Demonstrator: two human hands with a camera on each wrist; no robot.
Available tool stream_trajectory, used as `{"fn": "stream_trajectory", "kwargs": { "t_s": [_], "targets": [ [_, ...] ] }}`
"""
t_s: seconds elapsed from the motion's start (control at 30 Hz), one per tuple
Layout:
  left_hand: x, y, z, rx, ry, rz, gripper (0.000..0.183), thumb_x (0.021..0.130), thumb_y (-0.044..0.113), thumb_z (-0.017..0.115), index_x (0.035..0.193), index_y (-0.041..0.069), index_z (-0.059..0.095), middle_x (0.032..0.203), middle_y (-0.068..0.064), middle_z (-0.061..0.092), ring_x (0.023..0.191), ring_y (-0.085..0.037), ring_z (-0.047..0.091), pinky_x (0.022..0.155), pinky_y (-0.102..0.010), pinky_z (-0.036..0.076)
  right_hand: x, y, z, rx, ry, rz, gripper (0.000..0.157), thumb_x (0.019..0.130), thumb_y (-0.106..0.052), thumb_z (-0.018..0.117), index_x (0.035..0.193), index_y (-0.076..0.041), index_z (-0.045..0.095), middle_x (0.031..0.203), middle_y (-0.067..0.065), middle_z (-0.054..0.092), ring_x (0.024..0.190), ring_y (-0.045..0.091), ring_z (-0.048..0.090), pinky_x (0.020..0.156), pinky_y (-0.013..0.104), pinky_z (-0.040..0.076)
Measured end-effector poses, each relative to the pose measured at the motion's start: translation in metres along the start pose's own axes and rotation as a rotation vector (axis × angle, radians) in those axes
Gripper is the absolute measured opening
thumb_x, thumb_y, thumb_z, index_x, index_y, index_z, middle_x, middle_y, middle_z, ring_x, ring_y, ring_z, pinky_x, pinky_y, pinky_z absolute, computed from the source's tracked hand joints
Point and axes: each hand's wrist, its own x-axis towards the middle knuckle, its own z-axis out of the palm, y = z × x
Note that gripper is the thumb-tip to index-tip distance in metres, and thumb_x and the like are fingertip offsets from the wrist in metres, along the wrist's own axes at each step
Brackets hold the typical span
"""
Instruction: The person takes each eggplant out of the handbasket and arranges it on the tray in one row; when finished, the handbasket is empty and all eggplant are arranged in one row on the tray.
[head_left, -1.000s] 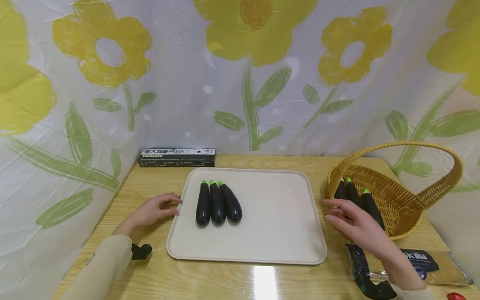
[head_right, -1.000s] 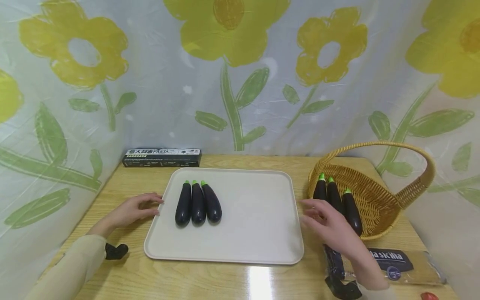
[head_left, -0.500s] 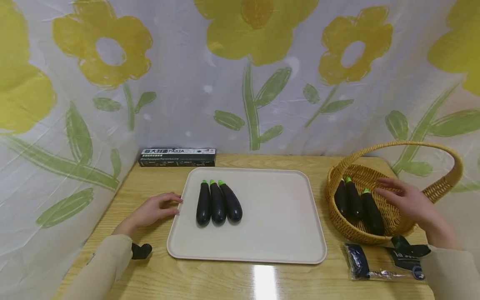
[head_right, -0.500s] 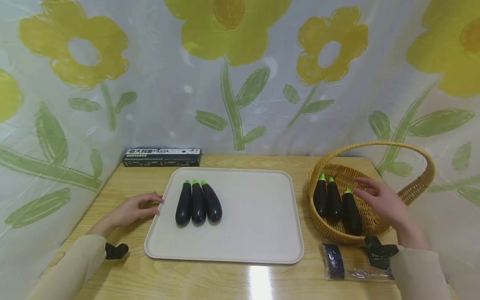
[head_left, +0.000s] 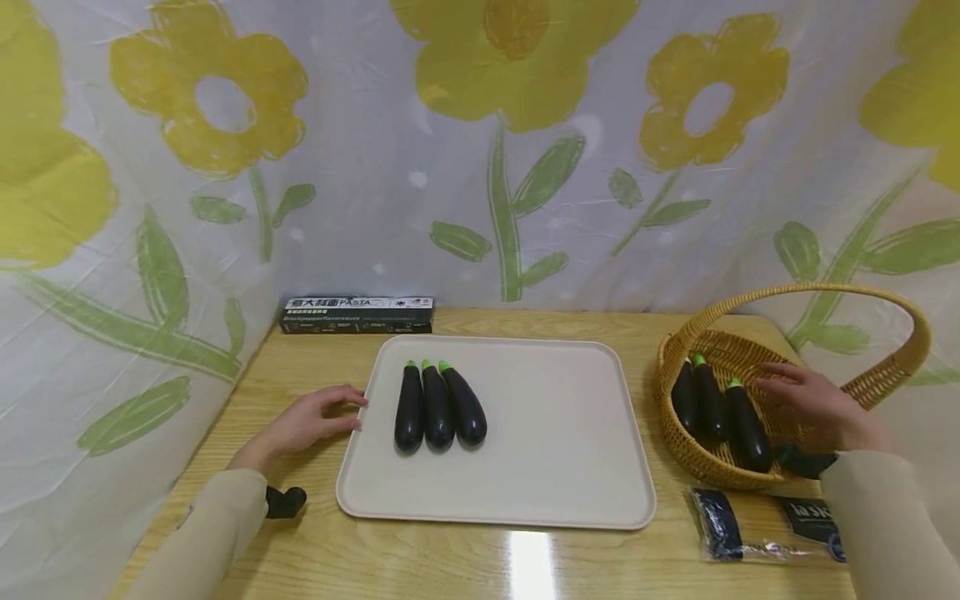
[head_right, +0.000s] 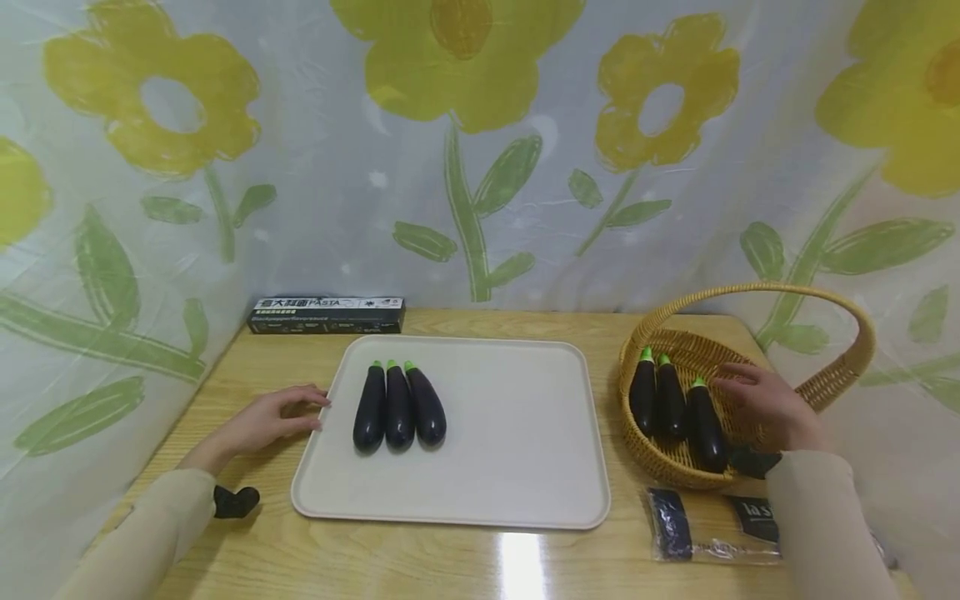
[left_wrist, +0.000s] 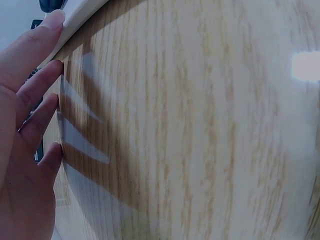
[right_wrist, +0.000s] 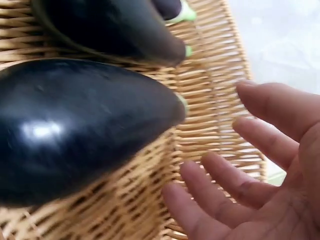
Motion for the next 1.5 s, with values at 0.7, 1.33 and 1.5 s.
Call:
{"fn": "stream_trajectory", "kwargs": {
  "t_s": [0.7, 1.33, 1.5],
  "targets": [
    [0.000, -0.002, 0.000, 0.017, -0.010, -0.006, 0.032, 0.090, 0.026, 0.072, 0.119, 0.014, 0.067, 0.134, -0.015, 0.058, 0.138, -0.045, 0.032, 0.113, -0.061, 0.023, 0.012, -0.001, 0.012, 0.068, -0.119, -0.036, 0.060, 0.102, -0.019, 0.054, 0.146, 0.011, 0.028, 0.144, 0.047, 0.017, 0.126, 0.055, 0.037, 0.085, 0.042, 0.053],
    [0.000, -0.002, -0.001, 0.029, -0.006, -0.006, 0.032, 0.090, 0.028, 0.072, 0.119, 0.016, 0.067, 0.136, -0.014, 0.056, 0.138, -0.044, 0.033, 0.112, -0.061, 0.025, 0.002, 0.004, 0.005, 0.214, -0.278, 0.032, 0.063, 0.099, -0.019, 0.060, 0.148, 0.005, 0.028, 0.149, 0.043, 0.014, 0.125, 0.045, 0.047, 0.090, 0.050, 0.053],
    [0.000, -0.001, -0.001, 0.027, -0.010, -0.007, 0.032, 0.090, 0.028, 0.072, 0.120, 0.016, 0.067, 0.136, -0.014, 0.056, 0.138, -0.044, 0.033, 0.112, -0.061, 0.025, 0.001, 0.003, 0.005, 0.160, -0.257, 0.020, 0.068, 0.098, -0.023, 0.060, 0.149, 0.006, 0.026, 0.149, 0.043, 0.013, 0.132, 0.059, 0.028, 0.089, 0.057, 0.052]
  ]
}}
